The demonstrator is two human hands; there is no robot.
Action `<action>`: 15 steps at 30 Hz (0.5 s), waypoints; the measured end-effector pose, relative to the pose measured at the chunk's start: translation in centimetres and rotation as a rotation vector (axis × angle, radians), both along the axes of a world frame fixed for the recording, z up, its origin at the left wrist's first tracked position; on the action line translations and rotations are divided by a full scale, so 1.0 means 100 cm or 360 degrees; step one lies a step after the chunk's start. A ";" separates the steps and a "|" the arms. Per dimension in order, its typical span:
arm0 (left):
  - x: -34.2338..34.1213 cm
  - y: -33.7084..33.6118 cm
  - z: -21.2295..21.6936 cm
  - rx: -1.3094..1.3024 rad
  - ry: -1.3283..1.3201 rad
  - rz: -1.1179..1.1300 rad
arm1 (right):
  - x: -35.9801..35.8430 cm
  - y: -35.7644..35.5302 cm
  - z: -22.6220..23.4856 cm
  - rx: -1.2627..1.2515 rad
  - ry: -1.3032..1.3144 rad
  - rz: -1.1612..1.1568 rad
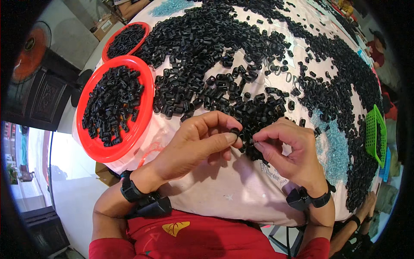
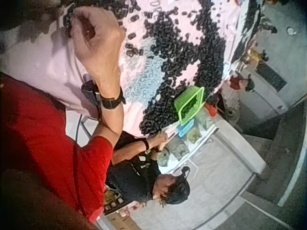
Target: Assembling small black plastic components by hand at a production table.
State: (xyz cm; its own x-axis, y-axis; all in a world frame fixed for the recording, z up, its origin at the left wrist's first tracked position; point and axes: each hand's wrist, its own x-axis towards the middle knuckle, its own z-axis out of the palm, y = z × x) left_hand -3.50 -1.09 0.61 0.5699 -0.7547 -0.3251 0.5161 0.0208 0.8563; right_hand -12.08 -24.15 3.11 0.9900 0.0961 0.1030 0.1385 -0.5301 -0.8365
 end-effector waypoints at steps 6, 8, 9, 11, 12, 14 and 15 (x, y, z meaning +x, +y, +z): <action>-0.007 -0.007 -0.005 -0.0190 0.0315 0.0054 | -0.001 0.003 0.004 -0.0015 -0.0159 0.0094; -0.006 -0.002 -0.013 -0.0249 0.0350 0.0051 | 0.001 0.005 0.001 -0.0047 -0.0285 0.0119; -0.006 -0.003 -0.015 -0.0303 0.0387 0.0036 | 0.000 0.005 0.000 -0.0047 -0.0284 0.0114; -0.008 -0.009 -0.007 -0.0290 0.0436 0.0040 | -0.001 0.004 -0.002 -0.0093 -0.0349 0.0101; -0.010 -0.009 -0.004 -0.0281 0.0481 0.0055 | -0.001 0.005 -0.002 -0.0095 -0.0349 0.0103; -0.012 -0.009 -0.008 -0.0303 0.0517 0.0081 | 0.000 0.006 -0.001 -0.0149 -0.0430 0.0105; -0.013 -0.009 -0.010 -0.0322 0.0553 0.0108 | 0.000 0.008 -0.002 -0.0151 -0.0430 0.0106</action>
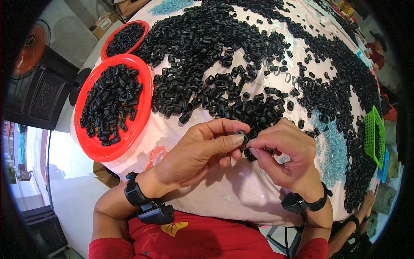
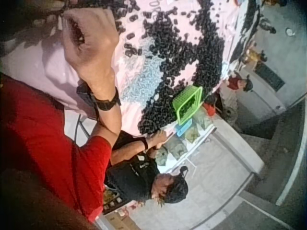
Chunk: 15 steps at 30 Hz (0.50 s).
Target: Assembling small black plastic components by hand at a production table.
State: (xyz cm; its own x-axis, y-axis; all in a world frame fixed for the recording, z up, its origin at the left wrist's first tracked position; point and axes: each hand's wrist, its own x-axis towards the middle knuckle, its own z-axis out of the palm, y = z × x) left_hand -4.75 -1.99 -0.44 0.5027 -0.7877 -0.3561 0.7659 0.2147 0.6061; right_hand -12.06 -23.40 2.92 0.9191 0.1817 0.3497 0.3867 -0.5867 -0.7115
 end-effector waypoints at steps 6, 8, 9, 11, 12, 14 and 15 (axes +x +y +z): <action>-0.004 -0.002 0.001 0.0076 0.0057 0.0028 | -0.001 0.003 0.000 -0.0097 -0.0182 -0.0119; -0.006 -0.003 0.005 0.0056 0.0074 0.0056 | -0.001 0.002 0.002 -0.0090 -0.0158 -0.0140; -0.006 -0.003 0.006 0.0036 0.0095 0.0078 | -0.001 0.002 0.003 -0.0093 -0.0158 -0.0140; 0.000 0.000 0.005 0.0077 -0.0099 0.0008 | -0.002 0.003 0.004 -0.0063 -0.0162 -0.0164; 0.002 0.001 0.004 0.0123 -0.0292 -0.0061 | -0.002 0.002 0.004 -0.0064 -0.0161 -0.0162; -0.001 0.001 0.002 0.0183 -0.0488 -0.0079 | -0.003 0.001 0.003 -0.0056 -0.0154 -0.0177; -0.003 0.000 0.002 0.0243 -0.0686 -0.0099 | -0.003 0.001 0.004 -0.0057 -0.0152 -0.0179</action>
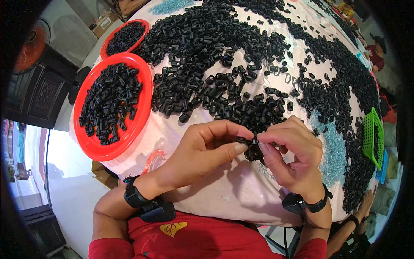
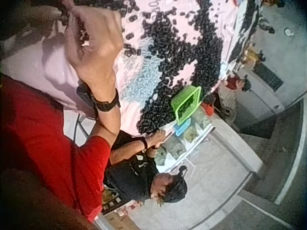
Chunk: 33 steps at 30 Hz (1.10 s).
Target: Assembling small black plastic components by hand at a production table.
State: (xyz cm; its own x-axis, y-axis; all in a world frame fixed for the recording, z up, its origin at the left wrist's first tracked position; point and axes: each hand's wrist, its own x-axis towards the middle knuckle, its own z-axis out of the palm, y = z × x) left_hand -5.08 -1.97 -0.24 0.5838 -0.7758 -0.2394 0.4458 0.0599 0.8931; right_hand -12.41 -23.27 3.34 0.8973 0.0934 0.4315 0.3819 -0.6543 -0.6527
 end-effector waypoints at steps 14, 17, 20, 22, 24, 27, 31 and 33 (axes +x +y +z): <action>-0.002 -0.005 -0.003 0.0027 -0.0263 -0.0024 | 0.003 -0.005 -0.003 -0.0085 -0.0032 0.0200; -0.001 -0.003 -0.005 -0.0022 -0.0201 0.0007 | 0.003 -0.004 -0.006 -0.0030 0.0014 0.0239; 0.001 -0.002 -0.003 -0.0042 -0.0077 -0.0007 | 0.004 0.003 -0.001 -0.0029 0.0030 0.0160; 0.003 -0.002 0.001 -0.0060 0.0013 -0.0011 | 0.003 0.001 0.003 -0.0058 0.0002 0.0138; 0.009 0.000 0.003 -0.0032 0.0089 -0.0126 | 0.003 -0.003 0.005 -0.0083 -0.0026 0.0119; 0.016 0.004 -0.001 -0.0077 0.0240 -0.0204 | 0.003 -0.013 0.010 -0.0119 -0.0053 0.0151; 0.019 0.006 -0.006 -0.0084 0.0197 -0.0271 | 0.002 -0.024 0.012 -0.0397 0.0474 0.0160; 0.016 0.002 0.000 0.0005 0.0203 -0.0201 | 0.005 -0.026 0.002 -0.0532 0.0616 0.0196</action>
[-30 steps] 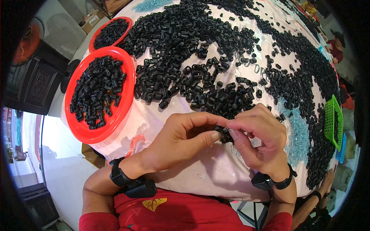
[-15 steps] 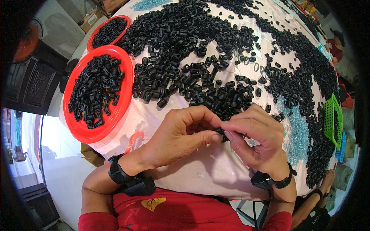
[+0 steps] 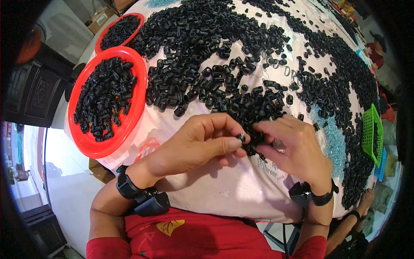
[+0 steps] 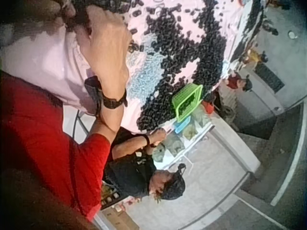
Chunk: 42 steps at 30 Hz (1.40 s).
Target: Assembling small black plastic components by hand at a production table.
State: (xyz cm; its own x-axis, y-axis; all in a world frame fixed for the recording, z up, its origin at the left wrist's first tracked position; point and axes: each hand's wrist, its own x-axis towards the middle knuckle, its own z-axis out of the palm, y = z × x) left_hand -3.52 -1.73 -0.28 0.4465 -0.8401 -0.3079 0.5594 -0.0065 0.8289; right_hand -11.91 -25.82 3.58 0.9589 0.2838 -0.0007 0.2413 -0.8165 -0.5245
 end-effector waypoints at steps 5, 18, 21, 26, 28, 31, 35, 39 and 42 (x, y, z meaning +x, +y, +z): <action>0.006 0.004 0.002 0.0091 -0.0136 0.0248 | 0.006 -0.006 -0.009 0.0015 -0.0401 -0.0241; 0.004 0.008 -0.001 0.0053 -0.0115 0.0117 | 0.000 0.001 -0.002 -0.0029 -0.0142 0.0165; 0.000 0.007 -0.006 0.0024 -0.0125 0.0091 | -0.002 0.010 -0.006 -0.0093 -0.0153 0.0182; -0.003 0.002 -0.004 -0.0019 -0.0154 0.0110 | -0.001 0.005 -0.009 0.0077 -0.0176 0.0051; -0.004 0.002 -0.001 0.0070 -0.0212 0.0044 | -0.001 0.004 -0.007 0.0201 -0.0189 0.0002; -0.006 -0.001 -0.001 0.0070 -0.0153 0.0024 | -0.004 0.013 0.001 0.0334 -0.0064 -0.0250; -0.009 -0.005 -0.005 0.0062 -0.0225 -0.0003 | -0.004 0.022 0.000 0.0594 -0.0122 -0.0282; -0.010 -0.006 -0.005 0.0096 -0.0330 0.0016 | -0.004 0.019 -0.001 0.0549 -0.0142 -0.0158; -0.009 -0.004 -0.004 0.0118 -0.0280 0.0004 | -0.005 0.019 0.005 0.0566 -0.0118 -0.0242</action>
